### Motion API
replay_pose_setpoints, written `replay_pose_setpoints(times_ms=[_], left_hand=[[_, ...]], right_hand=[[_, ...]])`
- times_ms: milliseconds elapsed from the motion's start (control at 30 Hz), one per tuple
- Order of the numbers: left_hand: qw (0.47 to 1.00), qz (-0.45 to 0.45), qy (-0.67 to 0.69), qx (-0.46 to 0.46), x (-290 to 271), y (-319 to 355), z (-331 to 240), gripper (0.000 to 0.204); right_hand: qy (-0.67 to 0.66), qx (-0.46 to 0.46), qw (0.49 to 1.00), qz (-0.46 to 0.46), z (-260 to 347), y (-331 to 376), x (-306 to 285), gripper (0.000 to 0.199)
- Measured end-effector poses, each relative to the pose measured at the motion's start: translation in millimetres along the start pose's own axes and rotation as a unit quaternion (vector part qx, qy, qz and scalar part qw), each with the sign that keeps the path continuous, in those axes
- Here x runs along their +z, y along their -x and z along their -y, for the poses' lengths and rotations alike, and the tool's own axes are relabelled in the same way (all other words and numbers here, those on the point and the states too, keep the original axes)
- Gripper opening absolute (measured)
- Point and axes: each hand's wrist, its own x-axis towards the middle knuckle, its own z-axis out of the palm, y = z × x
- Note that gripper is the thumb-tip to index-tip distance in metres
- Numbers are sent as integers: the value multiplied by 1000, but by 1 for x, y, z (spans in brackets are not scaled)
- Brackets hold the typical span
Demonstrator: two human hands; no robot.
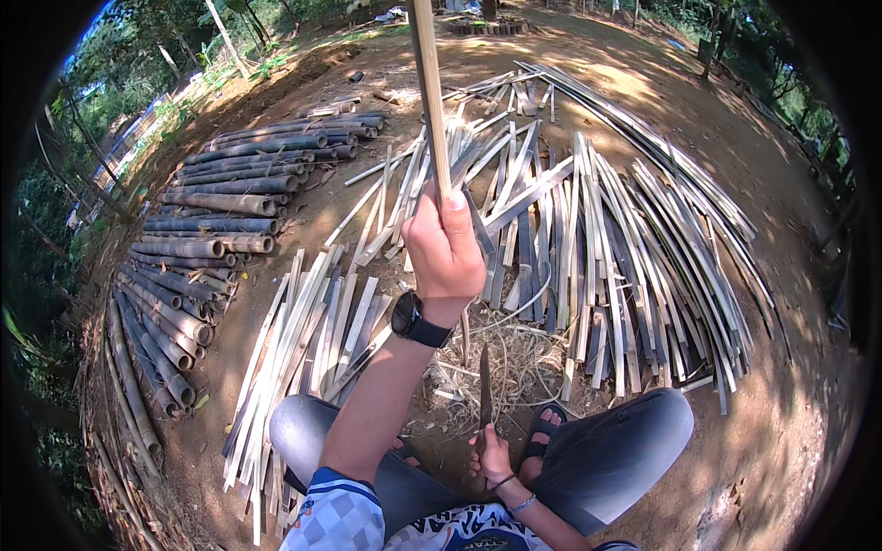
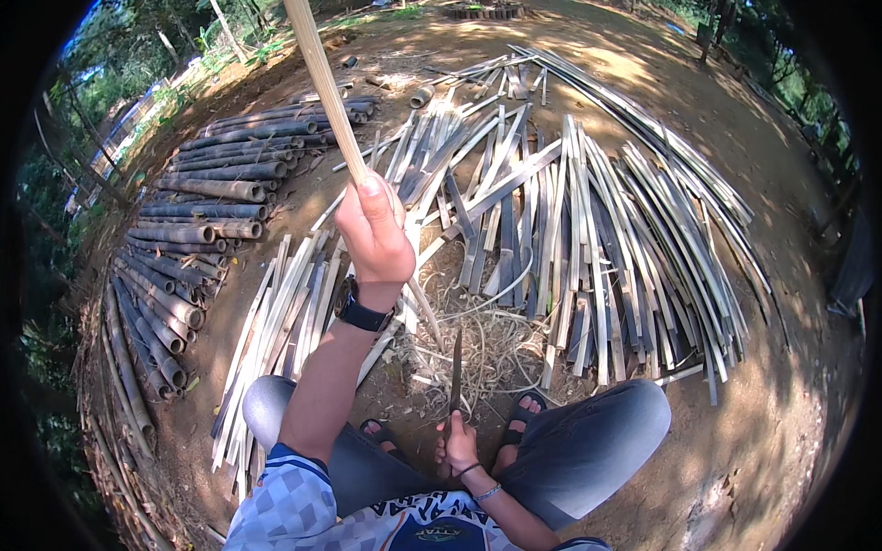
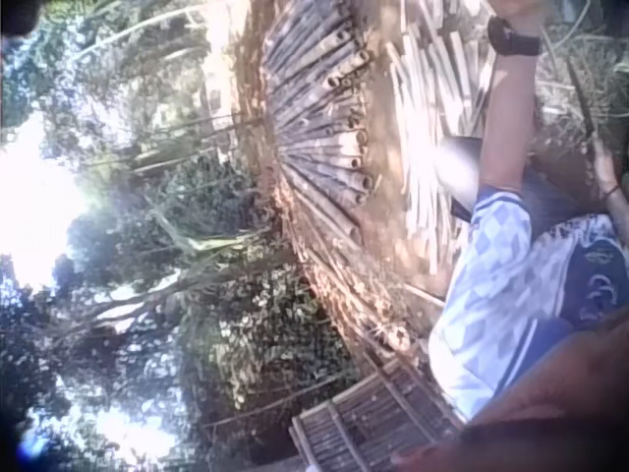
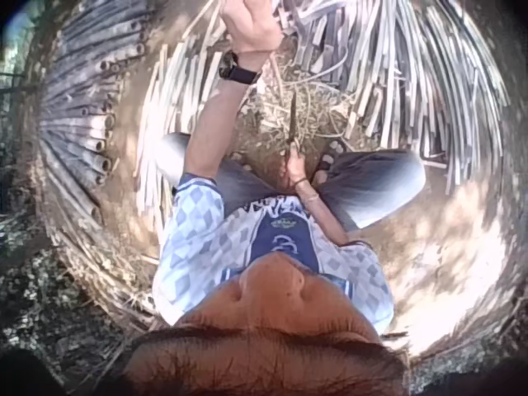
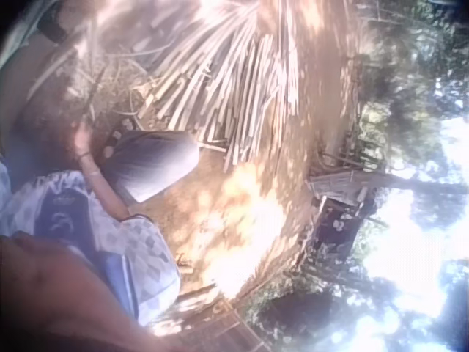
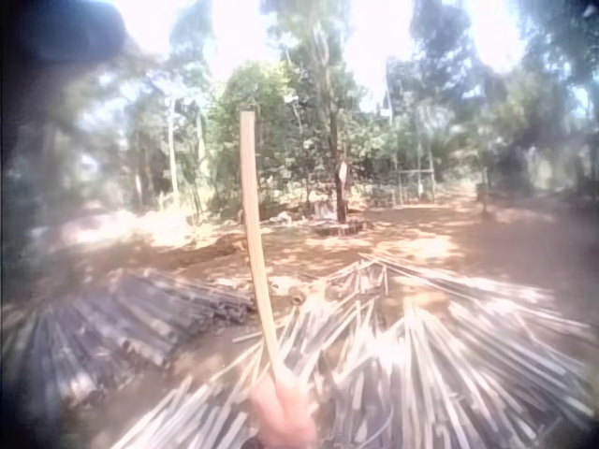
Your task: The person shaves and smooths a thin strip of bamboo with a large knife, removing thin shavings while sitting outdoors near piles of bamboo poles.
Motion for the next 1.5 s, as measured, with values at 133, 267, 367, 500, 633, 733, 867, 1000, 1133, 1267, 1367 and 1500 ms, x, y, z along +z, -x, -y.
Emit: replay_pose_setpoints(times_ms=[133,267,367,500,633,733,867,1000,1133,1267,1367,1500], left_hand=[[1000,4,6,-12,-10,-2,6,32],[1000,2,8,-14,-14,-3,2,50],[1000,-6,9,-13,-13,-4,-3,50],[1000,-4,15,-22,-16,-5,1,52],[998,-44,34,-28,-41,-8,14,51],[992,-48,79,-83,-67,-9,18,52],[967,-52,190,-162,-117,-9,24,51],[919,-114,317,-207,-189,-6,44,44],[912,-162,301,-227,-254,-1,59,46],[893,-226,290,-258,-281,4,64,47],[905,-219,281,-232,-284,-2,46,44],[915,-235,243,-219,-277,-14,17,46]], right_hand=[[18,-205,976,71,49,26,10,55],[-6,-327,934,144,97,74,38,63],[-26,-354,926,127,73,55,37,61],[40,-73,996,34,-6,-13,10,55],[12,-79,997,-8,3,-19,0,52],[66,-251,964,52,55,8,21,46],[132,-377,916,45,79,23,31,24],[193,-370,909,-12,63,-3,17,29],[225,-285,931,-43,26,-32,10,39],[165,-251,954,-22,22,-24,30,35],[180,-278,943,-14,21,-28,29,35],[186,-331,925,-21,24,-34,22,37]])
